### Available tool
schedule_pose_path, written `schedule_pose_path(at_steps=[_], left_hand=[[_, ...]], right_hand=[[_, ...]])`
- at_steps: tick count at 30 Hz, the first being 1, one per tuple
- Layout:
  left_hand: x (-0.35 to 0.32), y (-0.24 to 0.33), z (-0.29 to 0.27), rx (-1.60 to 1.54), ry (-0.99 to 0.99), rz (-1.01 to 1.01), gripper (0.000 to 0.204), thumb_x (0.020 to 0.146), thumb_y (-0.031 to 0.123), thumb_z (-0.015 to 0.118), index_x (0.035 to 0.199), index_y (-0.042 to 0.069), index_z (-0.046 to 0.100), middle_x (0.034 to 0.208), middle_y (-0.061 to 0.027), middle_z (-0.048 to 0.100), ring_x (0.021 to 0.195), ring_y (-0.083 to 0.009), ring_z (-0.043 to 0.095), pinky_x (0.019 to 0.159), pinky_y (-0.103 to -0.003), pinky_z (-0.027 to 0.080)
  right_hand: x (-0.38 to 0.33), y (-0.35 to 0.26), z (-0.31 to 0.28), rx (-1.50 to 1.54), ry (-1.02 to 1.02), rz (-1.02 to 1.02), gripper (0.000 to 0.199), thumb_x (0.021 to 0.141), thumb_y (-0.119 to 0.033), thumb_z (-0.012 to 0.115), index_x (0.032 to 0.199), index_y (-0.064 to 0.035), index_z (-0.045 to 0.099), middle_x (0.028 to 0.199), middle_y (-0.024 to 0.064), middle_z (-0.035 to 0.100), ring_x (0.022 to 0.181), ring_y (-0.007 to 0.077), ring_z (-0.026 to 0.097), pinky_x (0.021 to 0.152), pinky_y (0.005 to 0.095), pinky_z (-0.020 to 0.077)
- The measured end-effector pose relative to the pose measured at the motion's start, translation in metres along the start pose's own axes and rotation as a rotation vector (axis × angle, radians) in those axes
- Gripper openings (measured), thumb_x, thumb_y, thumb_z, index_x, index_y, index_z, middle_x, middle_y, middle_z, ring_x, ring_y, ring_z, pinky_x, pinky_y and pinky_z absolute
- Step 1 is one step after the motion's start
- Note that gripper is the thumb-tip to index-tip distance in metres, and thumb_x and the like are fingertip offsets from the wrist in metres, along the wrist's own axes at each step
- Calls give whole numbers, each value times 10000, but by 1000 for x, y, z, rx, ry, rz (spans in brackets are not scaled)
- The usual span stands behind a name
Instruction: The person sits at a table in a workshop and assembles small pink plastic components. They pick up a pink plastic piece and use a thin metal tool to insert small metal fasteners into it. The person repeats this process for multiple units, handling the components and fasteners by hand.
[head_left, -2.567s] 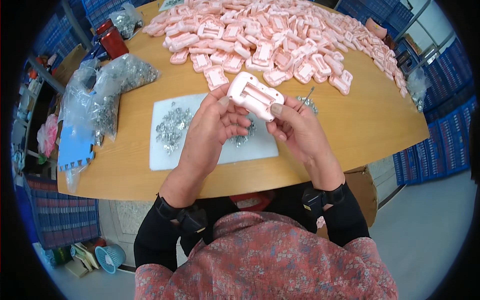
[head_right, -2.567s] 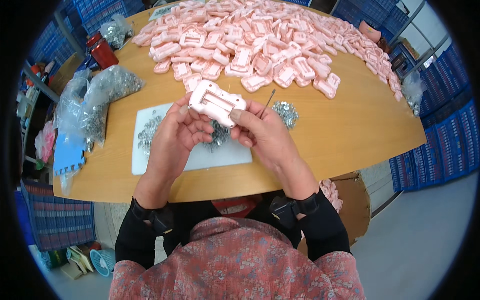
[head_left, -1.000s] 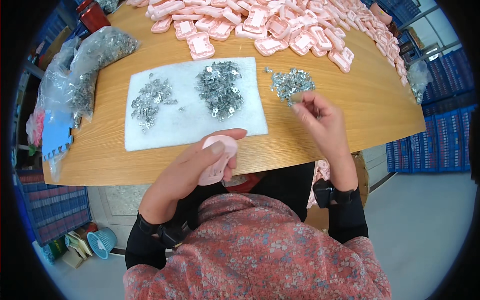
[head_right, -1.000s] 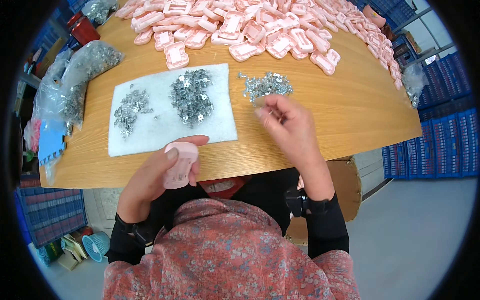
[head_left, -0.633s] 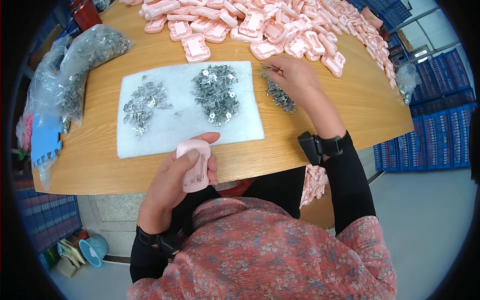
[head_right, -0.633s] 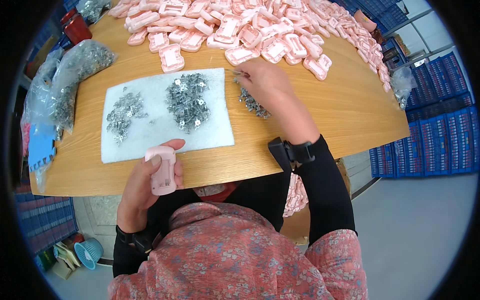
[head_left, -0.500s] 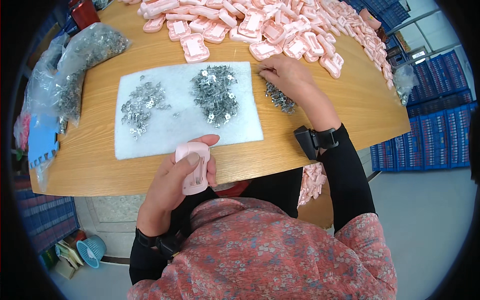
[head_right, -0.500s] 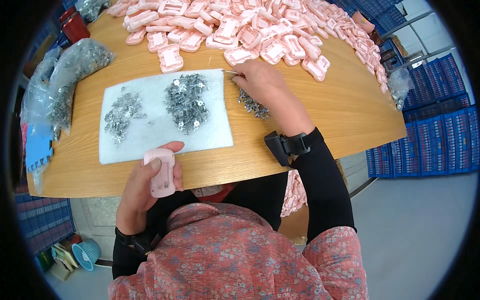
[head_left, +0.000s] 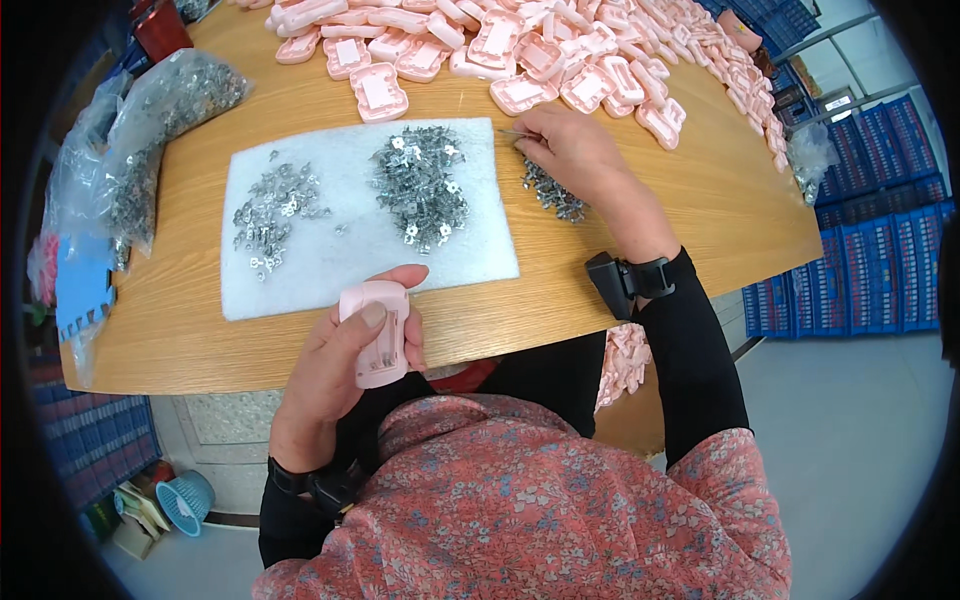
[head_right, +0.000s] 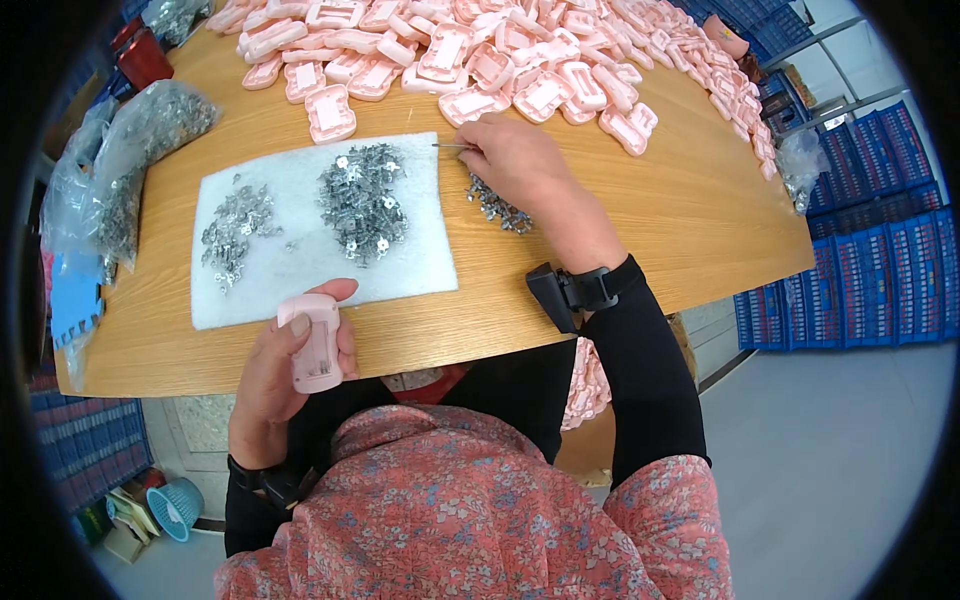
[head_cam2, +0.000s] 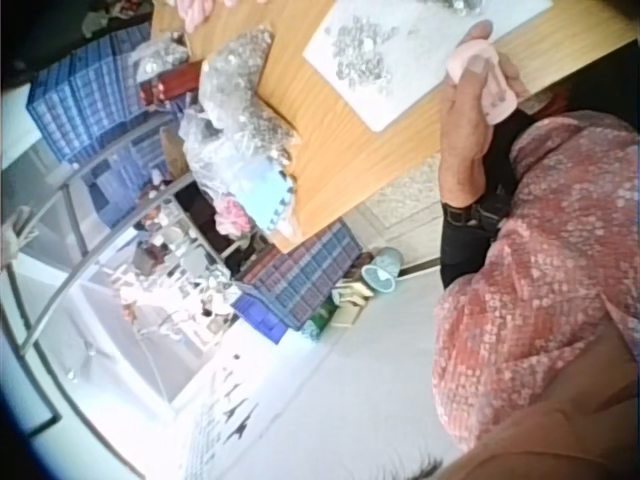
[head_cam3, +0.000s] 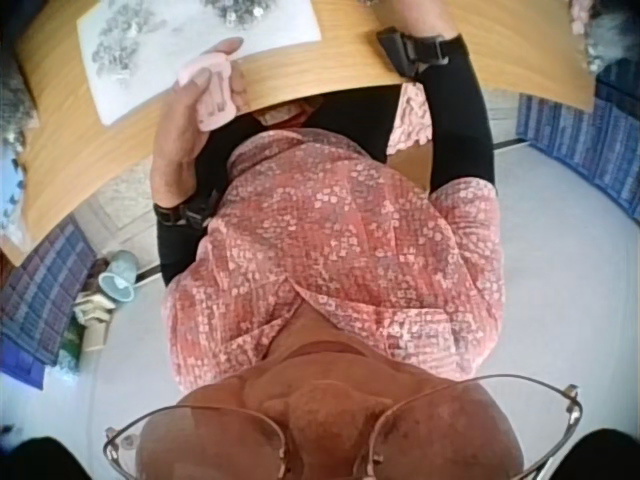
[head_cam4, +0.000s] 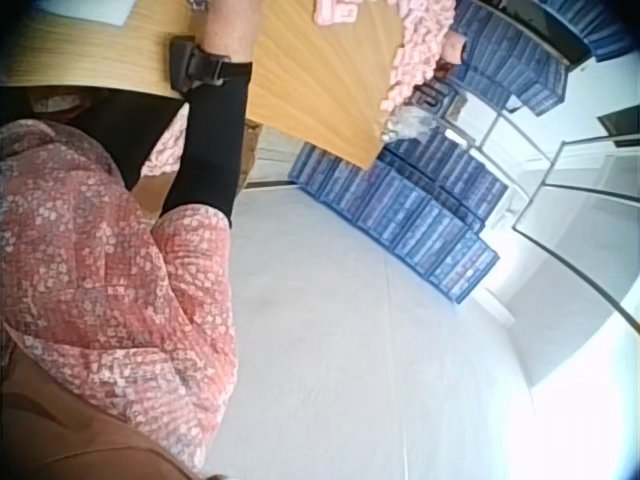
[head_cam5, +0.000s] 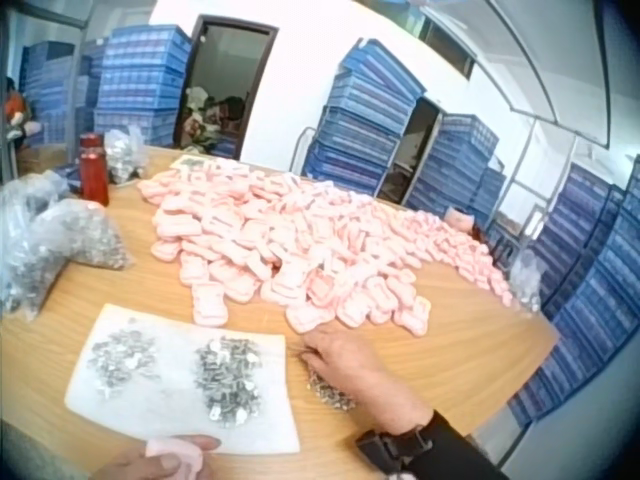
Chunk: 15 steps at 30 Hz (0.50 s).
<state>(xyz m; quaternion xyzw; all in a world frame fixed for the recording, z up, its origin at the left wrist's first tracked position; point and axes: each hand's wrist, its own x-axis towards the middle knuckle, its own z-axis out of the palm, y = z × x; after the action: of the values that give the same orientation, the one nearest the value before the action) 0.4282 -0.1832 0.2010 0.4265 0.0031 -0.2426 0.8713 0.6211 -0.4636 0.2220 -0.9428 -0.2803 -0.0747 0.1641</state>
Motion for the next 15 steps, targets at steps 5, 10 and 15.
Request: schedule_pose_path(at_steps=[5, 10, 15], left_hand=[[-1, 2, 8, 24, 81, 7, 500, 962, 216, 540, 1396, -13, 447, 884, -69, 616, 767, -149, 615, 706, -291, 518], [14, 12, 34, 6, 123, 46, 504, 932, 170, 558, 1391, -4, 445, 885, -71, 616, 748, -156, 610, 691, -289, 519], [34, 14, 53, -50, 115, 33, 497, 930, 175, 564, 1385, 6, 456, 900, -65, 619, 762, -156, 615, 708, -282, 515]], right_hand=[[-4, -5, -10, 95, -31, 110, 128, 911, -128, 641, 954, -13, 608, 806, 95, 601, 715, 221, 560, 675, 333, 462], [-30, -36, -26, 547, -17, 179, 167, 923, -147, 626, 901, 9, 572, 746, 100, 552, 674, 185, 487, 626, 318, 429], [-36, -27, -18, 476, 68, 193, 149, 909, -145, 641, 928, -3, 601, 783, 94, 592, 697, 201, 538, 649, 329, 448]])
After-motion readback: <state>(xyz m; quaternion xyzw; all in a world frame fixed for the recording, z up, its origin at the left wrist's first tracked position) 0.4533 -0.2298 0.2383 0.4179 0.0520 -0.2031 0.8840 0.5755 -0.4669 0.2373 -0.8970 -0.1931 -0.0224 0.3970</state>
